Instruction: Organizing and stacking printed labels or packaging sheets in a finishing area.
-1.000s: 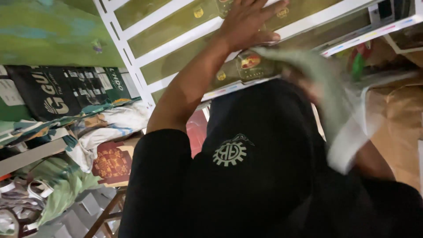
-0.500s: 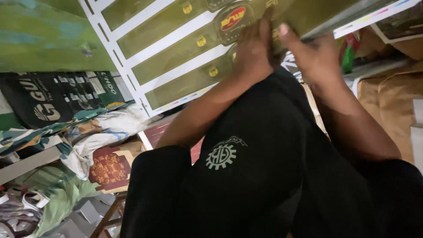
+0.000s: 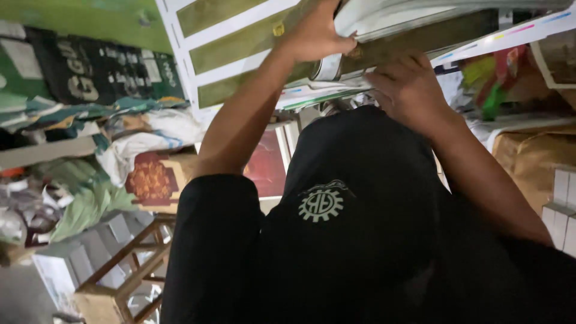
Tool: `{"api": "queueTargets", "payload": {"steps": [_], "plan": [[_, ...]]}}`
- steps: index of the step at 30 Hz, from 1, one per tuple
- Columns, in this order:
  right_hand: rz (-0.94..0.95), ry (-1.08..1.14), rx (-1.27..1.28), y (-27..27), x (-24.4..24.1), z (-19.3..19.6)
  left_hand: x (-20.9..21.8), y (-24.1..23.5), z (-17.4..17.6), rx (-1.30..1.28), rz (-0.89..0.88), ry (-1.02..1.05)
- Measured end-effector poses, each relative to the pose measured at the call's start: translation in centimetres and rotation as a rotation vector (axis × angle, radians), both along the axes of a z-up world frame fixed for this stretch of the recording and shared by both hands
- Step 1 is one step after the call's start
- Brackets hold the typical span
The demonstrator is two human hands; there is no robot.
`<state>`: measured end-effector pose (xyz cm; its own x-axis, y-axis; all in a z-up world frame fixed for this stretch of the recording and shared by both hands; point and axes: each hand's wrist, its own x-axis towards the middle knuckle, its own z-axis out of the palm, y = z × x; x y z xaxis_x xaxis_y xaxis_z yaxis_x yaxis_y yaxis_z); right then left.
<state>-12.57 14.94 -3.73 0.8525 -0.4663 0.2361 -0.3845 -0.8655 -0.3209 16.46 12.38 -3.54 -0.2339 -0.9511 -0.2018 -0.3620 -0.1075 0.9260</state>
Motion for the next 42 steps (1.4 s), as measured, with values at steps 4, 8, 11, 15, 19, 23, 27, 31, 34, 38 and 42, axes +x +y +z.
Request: {"api": "queueTargets", "payload": {"steps": [4,8,11,15,19,23,27,31,34,38,42], "plan": [[-0.007,-0.137,0.189,-1.2,0.7,0.1,-0.3,0.5,-1.0,-0.481,-0.103,-0.092],[-0.045,-0.207,0.122,-0.7,2.6,0.2,-1.0,0.3,1.2,-0.232,-0.002,-0.174],[-0.103,-0.176,0.068,1.7,3.7,1.5,-1.3,0.9,1.3,-0.17,0.0,-0.13],[-0.127,-0.047,-0.001,1.8,6.1,0.6,-1.3,0.5,0.7,-0.199,-0.009,-0.008],[-0.112,0.074,0.025,2.0,7.3,-1.5,-0.7,-1.1,0.7,-0.092,-0.078,-0.212],[-0.229,-0.059,-0.013,2.6,8.8,-1.1,2.5,-4.9,-5.8,-0.044,-0.247,-0.266],[-0.153,0.029,-0.227,6.1,8.9,3.3,5.5,-7.7,-13.7,-0.026,-0.329,0.056],[-0.224,0.239,-0.148,8.5,8.1,0.4,5.0,-10.0,-16.1,0.121,-0.391,0.263],[-0.352,0.317,-0.338,8.3,9.3,0.4,3.6,-9.4,-14.9,0.29,-0.415,0.44],[-0.513,-0.39,0.253,8.8,13.0,1.9,2.1,-8.9,-14.9,0.178,-0.135,-0.012],[-0.667,-1.032,1.247,8.1,17.9,1.4,-0.6,-8.7,-15.5,-0.064,-0.177,-0.083]]}}
